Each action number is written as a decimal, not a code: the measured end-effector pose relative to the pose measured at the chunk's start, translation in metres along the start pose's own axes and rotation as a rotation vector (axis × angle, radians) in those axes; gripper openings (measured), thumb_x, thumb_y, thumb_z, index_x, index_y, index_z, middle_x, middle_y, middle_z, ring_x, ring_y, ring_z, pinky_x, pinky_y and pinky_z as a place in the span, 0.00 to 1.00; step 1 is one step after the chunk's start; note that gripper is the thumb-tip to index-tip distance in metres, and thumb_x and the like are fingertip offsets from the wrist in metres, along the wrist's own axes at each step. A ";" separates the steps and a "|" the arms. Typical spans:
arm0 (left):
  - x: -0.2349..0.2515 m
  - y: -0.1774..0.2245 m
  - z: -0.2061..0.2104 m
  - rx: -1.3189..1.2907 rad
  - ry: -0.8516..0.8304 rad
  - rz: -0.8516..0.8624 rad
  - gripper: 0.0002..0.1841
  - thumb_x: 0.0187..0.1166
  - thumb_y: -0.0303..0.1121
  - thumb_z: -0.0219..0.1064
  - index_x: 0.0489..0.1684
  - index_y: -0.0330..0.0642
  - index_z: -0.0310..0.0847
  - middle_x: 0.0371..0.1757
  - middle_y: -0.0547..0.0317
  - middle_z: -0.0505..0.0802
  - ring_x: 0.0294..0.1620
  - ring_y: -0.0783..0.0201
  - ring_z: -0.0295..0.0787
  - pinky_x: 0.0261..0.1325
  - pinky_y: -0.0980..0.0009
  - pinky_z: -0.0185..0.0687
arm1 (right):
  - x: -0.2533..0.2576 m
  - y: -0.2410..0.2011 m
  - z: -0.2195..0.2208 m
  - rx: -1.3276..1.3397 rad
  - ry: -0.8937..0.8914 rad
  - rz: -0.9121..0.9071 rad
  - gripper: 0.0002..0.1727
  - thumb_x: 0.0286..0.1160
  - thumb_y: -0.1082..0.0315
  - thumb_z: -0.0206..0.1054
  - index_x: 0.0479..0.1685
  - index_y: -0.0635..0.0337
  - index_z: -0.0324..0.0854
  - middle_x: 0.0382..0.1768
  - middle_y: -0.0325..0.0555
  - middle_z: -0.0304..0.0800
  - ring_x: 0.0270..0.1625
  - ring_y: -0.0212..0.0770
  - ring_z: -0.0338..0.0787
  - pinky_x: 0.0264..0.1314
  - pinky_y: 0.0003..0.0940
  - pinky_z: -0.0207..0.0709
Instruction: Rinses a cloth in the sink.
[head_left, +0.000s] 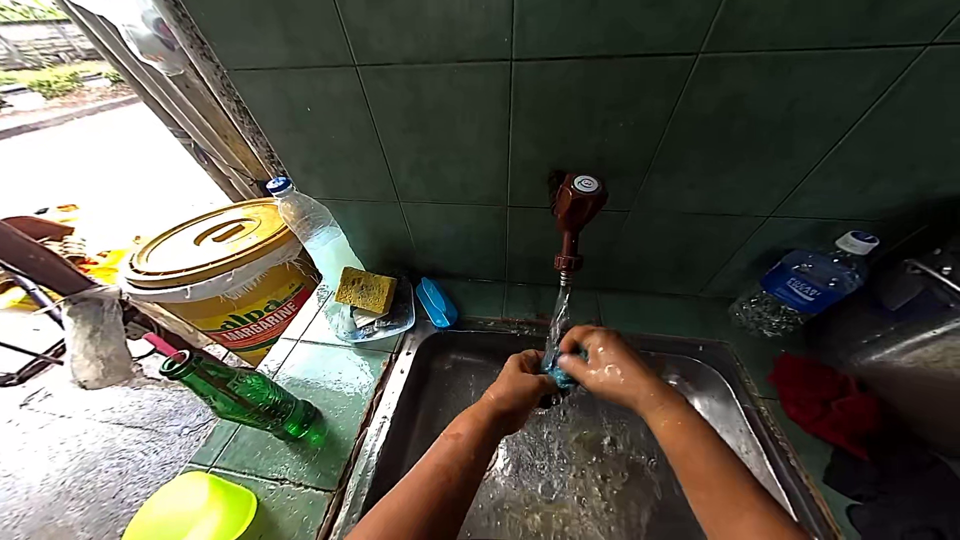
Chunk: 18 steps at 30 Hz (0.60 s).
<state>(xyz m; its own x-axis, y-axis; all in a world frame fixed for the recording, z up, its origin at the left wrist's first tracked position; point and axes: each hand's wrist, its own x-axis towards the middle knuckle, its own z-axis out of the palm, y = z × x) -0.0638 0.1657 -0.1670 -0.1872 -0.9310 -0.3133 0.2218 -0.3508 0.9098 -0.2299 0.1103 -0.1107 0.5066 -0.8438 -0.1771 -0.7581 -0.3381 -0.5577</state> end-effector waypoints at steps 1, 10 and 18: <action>0.001 -0.002 0.004 0.055 0.074 0.015 0.13 0.72 0.19 0.70 0.52 0.32 0.78 0.38 0.53 0.91 0.34 0.65 0.89 0.39 0.67 0.88 | -0.003 -0.010 0.002 -0.107 -0.102 0.019 0.24 0.81 0.48 0.64 0.60 0.60 0.87 0.64 0.55 0.88 0.76 0.57 0.78 0.81 0.71 0.56; -0.012 0.018 -0.015 -0.023 0.210 0.269 0.09 0.77 0.24 0.70 0.48 0.30 0.79 0.38 0.51 0.93 0.40 0.63 0.93 0.50 0.65 0.90 | 0.005 -0.016 0.026 0.287 -0.054 -0.083 0.32 0.75 0.55 0.75 0.70 0.69 0.74 0.61 0.60 0.87 0.67 0.50 0.86 0.77 0.48 0.74; -0.023 0.045 -0.043 0.101 0.116 0.344 0.15 0.70 0.19 0.75 0.52 0.32 0.77 0.44 0.47 0.96 0.47 0.58 0.95 0.56 0.61 0.90 | 0.007 -0.019 0.008 0.192 -0.098 -0.128 0.13 0.75 0.65 0.66 0.47 0.67 0.87 0.42 0.53 0.89 0.48 0.46 0.87 0.58 0.49 0.79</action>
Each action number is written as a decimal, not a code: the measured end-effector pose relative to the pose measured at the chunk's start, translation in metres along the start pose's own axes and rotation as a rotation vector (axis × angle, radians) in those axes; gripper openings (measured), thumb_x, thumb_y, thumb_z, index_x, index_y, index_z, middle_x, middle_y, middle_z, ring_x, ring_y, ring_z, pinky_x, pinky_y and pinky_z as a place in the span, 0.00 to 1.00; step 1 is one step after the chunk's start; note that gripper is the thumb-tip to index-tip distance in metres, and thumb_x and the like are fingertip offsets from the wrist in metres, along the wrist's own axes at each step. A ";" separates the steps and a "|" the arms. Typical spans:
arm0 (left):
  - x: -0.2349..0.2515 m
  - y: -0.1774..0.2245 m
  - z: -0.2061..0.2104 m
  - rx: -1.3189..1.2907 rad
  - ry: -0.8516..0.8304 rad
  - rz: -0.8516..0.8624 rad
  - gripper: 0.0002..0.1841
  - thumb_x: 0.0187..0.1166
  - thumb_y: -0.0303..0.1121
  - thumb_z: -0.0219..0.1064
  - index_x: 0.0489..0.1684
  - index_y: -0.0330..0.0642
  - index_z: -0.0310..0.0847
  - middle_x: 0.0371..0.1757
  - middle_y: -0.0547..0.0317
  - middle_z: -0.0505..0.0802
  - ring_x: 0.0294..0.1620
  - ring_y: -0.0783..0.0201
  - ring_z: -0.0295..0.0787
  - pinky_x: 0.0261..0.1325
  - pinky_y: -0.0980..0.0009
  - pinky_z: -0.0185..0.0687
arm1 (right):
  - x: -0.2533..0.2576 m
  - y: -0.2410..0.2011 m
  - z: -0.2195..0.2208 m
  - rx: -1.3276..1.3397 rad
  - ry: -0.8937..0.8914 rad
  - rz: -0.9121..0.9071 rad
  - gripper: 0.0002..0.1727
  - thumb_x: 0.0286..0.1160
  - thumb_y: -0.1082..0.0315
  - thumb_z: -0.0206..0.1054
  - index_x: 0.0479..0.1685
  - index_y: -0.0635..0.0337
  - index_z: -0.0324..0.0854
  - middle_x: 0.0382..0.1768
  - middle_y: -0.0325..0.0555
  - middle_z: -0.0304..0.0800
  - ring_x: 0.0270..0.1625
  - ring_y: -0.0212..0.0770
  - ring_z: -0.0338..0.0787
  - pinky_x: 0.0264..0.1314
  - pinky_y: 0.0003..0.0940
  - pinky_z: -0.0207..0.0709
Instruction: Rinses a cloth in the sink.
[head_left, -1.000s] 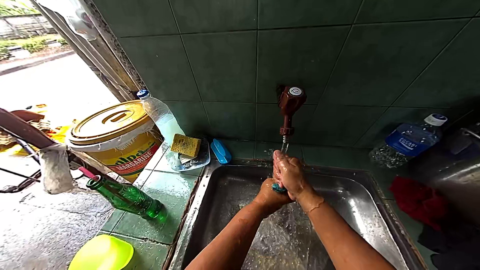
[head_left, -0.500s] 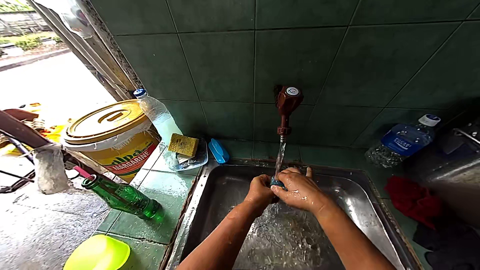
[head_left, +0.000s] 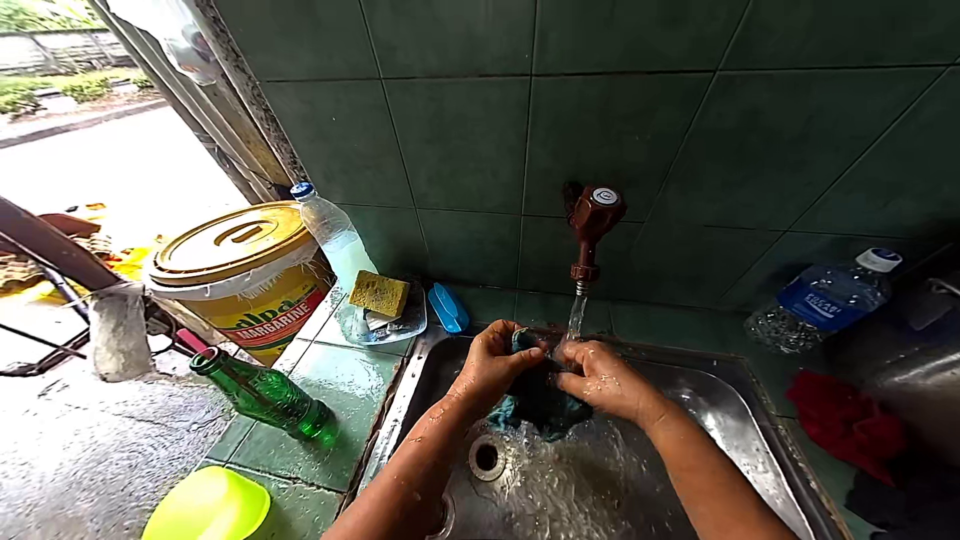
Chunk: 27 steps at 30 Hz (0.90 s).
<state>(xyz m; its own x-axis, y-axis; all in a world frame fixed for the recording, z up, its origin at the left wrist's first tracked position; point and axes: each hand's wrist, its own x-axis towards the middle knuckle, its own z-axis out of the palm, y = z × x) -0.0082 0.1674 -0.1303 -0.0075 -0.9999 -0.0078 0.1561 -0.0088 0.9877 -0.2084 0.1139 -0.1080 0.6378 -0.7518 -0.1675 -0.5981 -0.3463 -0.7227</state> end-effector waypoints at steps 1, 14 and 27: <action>0.001 0.000 -0.006 0.075 -0.044 -0.002 0.18 0.68 0.19 0.76 0.53 0.33 0.77 0.45 0.49 0.96 0.47 0.60 0.95 0.56 0.63 0.90 | -0.002 0.000 -0.005 -0.015 0.043 0.009 0.11 0.74 0.65 0.64 0.40 0.64 0.88 0.36 0.50 0.88 0.44 0.45 0.86 0.53 0.49 0.78; 0.026 -0.007 0.056 0.252 -0.102 -0.146 0.15 0.83 0.32 0.63 0.60 0.31 0.82 0.47 0.49 0.92 0.48 0.63 0.90 0.58 0.63 0.84 | 0.004 0.015 0.011 0.372 0.369 -0.053 0.26 0.53 0.79 0.60 0.59 0.64 0.82 0.53 0.47 0.91 0.58 0.35 0.89 0.63 0.36 0.83; 0.014 0.077 0.027 -0.141 0.177 -0.065 0.11 0.83 0.41 0.63 0.43 0.43 0.85 0.32 0.57 0.90 0.31 0.64 0.87 0.34 0.65 0.85 | 0.012 0.027 0.061 1.010 0.419 0.186 0.20 0.62 0.81 0.67 0.57 0.69 0.80 0.43 0.51 0.92 0.42 0.41 0.92 0.43 0.39 0.89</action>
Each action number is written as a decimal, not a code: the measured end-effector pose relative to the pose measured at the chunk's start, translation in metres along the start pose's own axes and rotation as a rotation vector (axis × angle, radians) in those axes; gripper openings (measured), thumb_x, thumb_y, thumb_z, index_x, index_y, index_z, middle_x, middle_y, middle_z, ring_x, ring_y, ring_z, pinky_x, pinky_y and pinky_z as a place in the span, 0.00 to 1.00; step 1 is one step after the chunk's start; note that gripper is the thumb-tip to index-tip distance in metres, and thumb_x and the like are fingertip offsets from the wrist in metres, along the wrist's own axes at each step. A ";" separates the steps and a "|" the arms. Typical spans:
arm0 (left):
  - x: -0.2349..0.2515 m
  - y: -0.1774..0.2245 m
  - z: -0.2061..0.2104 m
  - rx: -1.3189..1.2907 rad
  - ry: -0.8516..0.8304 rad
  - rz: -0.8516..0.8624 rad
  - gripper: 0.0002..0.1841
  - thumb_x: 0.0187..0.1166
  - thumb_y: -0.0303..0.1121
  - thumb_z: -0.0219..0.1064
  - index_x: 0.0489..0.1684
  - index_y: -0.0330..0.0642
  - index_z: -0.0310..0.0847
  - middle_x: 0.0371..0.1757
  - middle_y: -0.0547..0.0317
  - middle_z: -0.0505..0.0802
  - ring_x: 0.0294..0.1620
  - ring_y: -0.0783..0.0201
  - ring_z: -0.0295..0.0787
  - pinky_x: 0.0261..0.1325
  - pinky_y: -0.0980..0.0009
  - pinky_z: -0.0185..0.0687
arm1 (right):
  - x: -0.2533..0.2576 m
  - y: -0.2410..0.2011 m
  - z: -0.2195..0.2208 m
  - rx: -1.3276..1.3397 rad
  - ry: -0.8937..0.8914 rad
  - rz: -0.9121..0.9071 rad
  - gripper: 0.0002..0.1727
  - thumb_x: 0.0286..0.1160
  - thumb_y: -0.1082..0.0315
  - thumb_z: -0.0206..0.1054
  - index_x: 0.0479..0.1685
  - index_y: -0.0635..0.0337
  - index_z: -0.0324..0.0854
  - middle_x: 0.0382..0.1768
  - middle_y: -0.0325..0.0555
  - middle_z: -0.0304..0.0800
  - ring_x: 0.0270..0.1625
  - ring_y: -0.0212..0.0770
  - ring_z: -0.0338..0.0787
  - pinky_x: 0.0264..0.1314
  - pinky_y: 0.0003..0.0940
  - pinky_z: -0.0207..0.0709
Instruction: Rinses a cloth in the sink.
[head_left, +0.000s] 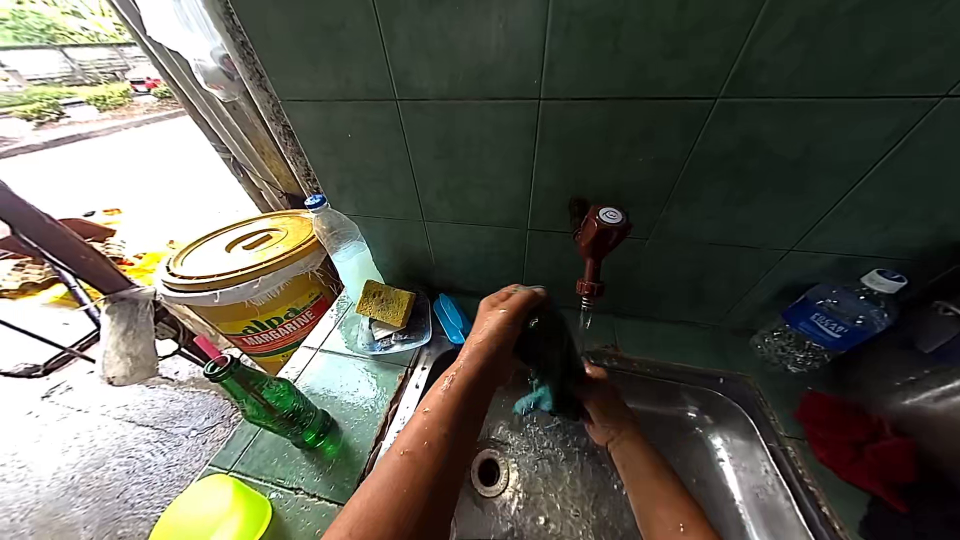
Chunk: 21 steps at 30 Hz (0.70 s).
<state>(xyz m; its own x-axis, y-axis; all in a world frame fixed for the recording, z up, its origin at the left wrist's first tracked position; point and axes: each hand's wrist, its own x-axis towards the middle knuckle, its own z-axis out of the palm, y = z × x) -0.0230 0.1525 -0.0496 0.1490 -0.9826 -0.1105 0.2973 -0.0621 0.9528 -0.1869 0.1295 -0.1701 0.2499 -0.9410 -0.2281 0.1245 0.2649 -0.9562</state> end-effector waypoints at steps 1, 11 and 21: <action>0.005 -0.012 -0.006 -0.055 0.067 -0.048 0.13 0.82 0.43 0.62 0.46 0.42 0.84 0.35 0.54 0.90 0.33 0.61 0.87 0.37 0.62 0.85 | -0.002 -0.011 0.009 0.074 0.038 -0.043 0.22 0.57 0.83 0.66 0.56 0.69 0.80 0.44 0.53 0.91 0.43 0.43 0.92 0.42 0.40 0.89; -0.001 -0.119 0.019 -0.194 0.220 -0.109 0.15 0.93 0.26 0.44 0.45 0.34 0.80 0.31 0.60 0.86 0.34 0.72 0.83 0.44 0.72 0.82 | -0.005 -0.027 0.059 -0.408 0.245 -0.487 0.12 0.57 0.63 0.82 0.24 0.58 0.83 0.21 0.37 0.84 0.27 0.32 0.85 0.37 0.37 0.82; -0.002 -0.107 0.048 -0.212 0.124 -0.197 0.09 0.90 0.30 0.54 0.44 0.38 0.79 0.31 0.56 0.88 0.33 0.65 0.88 0.40 0.65 0.86 | -0.010 -0.039 0.026 -0.344 0.233 -0.461 0.11 0.66 0.68 0.74 0.21 0.56 0.78 0.16 0.33 0.76 0.22 0.28 0.77 0.28 0.28 0.75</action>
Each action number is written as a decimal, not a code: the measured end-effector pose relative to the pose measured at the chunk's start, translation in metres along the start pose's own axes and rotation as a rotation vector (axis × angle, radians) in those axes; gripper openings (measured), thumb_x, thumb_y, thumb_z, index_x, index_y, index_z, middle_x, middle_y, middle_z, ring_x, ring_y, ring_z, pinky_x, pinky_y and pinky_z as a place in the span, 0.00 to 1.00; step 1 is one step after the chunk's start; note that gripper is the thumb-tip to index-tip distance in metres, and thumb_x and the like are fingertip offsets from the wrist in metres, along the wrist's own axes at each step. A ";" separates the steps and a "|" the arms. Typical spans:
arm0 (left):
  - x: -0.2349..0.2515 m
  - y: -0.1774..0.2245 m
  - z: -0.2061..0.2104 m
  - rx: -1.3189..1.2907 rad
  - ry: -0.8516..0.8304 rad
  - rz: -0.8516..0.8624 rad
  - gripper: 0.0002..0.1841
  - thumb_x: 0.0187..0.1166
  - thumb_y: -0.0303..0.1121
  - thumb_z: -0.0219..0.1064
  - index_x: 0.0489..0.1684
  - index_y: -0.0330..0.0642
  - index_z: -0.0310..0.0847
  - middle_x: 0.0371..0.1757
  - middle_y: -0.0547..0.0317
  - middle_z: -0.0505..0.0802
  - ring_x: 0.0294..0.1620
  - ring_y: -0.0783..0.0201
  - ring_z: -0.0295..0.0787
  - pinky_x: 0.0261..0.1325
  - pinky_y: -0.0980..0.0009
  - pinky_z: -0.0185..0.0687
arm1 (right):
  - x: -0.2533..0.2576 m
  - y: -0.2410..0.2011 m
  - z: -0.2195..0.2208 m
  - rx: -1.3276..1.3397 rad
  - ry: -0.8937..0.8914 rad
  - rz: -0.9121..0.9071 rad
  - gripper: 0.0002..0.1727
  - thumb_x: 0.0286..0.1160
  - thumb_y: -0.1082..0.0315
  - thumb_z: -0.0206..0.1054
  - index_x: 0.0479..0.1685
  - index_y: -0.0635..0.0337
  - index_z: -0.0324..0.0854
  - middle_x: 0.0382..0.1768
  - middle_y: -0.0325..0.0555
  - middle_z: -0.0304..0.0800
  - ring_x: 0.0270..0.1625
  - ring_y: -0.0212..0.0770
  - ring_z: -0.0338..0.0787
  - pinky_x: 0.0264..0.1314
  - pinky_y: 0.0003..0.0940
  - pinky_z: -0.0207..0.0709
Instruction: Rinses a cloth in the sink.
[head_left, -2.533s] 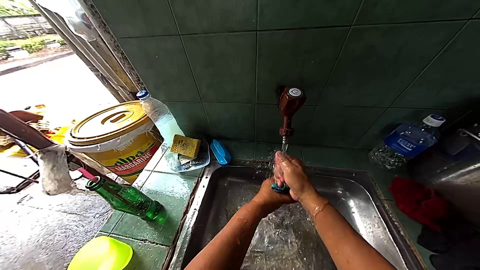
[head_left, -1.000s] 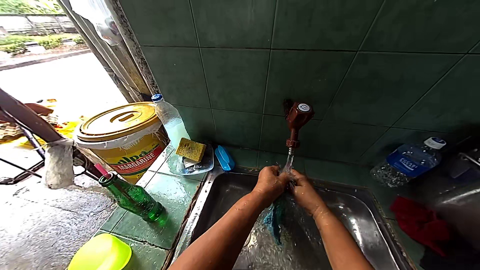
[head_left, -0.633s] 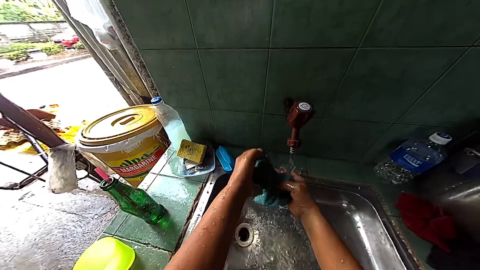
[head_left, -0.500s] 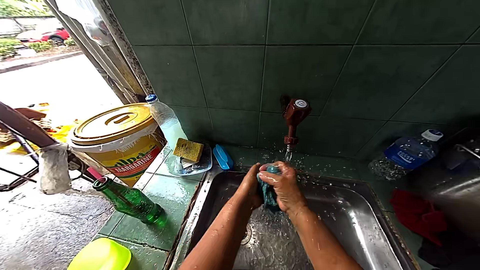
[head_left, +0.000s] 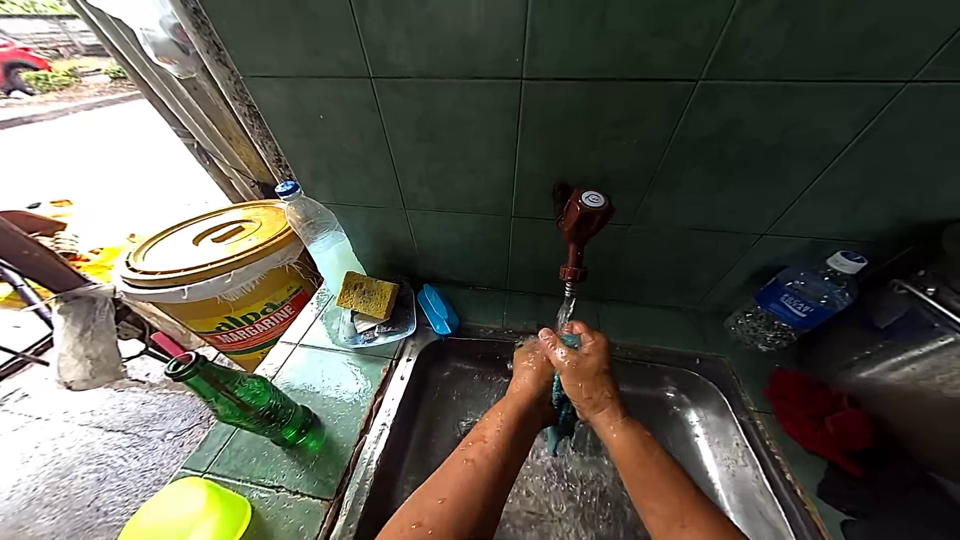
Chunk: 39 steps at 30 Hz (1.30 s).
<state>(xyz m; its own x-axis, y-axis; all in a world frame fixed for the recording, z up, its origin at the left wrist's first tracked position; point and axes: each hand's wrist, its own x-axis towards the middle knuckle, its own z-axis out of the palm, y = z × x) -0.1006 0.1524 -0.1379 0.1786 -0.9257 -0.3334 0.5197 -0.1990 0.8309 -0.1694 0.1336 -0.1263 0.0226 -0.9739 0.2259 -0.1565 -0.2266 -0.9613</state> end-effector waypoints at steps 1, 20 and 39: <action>0.001 -0.001 0.000 0.043 -0.010 -0.012 0.09 0.90 0.31 0.55 0.45 0.37 0.80 0.32 0.54 0.89 0.35 0.63 0.88 0.42 0.64 0.86 | 0.000 0.000 -0.003 0.027 -0.007 0.025 0.11 0.66 0.69 0.74 0.20 0.56 0.78 0.17 0.34 0.77 0.22 0.29 0.79 0.30 0.28 0.76; 0.003 0.078 -0.093 0.326 -0.190 0.117 0.14 0.91 0.34 0.57 0.40 0.35 0.83 0.36 0.52 0.92 0.40 0.63 0.90 0.49 0.63 0.87 | 0.013 0.050 -0.060 -0.366 -0.186 0.273 0.13 0.77 0.72 0.67 0.54 0.72 0.84 0.54 0.62 0.88 0.59 0.52 0.87 0.65 0.50 0.78; 0.016 0.051 -0.083 0.260 0.175 -0.073 0.27 0.89 0.51 0.57 0.69 0.32 0.76 0.58 0.36 0.89 0.55 0.45 0.90 0.53 0.46 0.88 | -0.001 0.009 -0.018 0.101 -0.291 0.421 0.34 0.51 0.84 0.73 0.68 0.71 0.76 0.60 0.57 0.88 0.61 0.41 0.88 0.65 0.37 0.83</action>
<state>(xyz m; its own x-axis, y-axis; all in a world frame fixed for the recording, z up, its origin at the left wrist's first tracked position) -0.0019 0.1546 -0.1378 0.3013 -0.8409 -0.4495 0.3096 -0.3596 0.8802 -0.1890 0.1326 -0.1319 0.2545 -0.9410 -0.2231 -0.1153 0.1996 -0.9731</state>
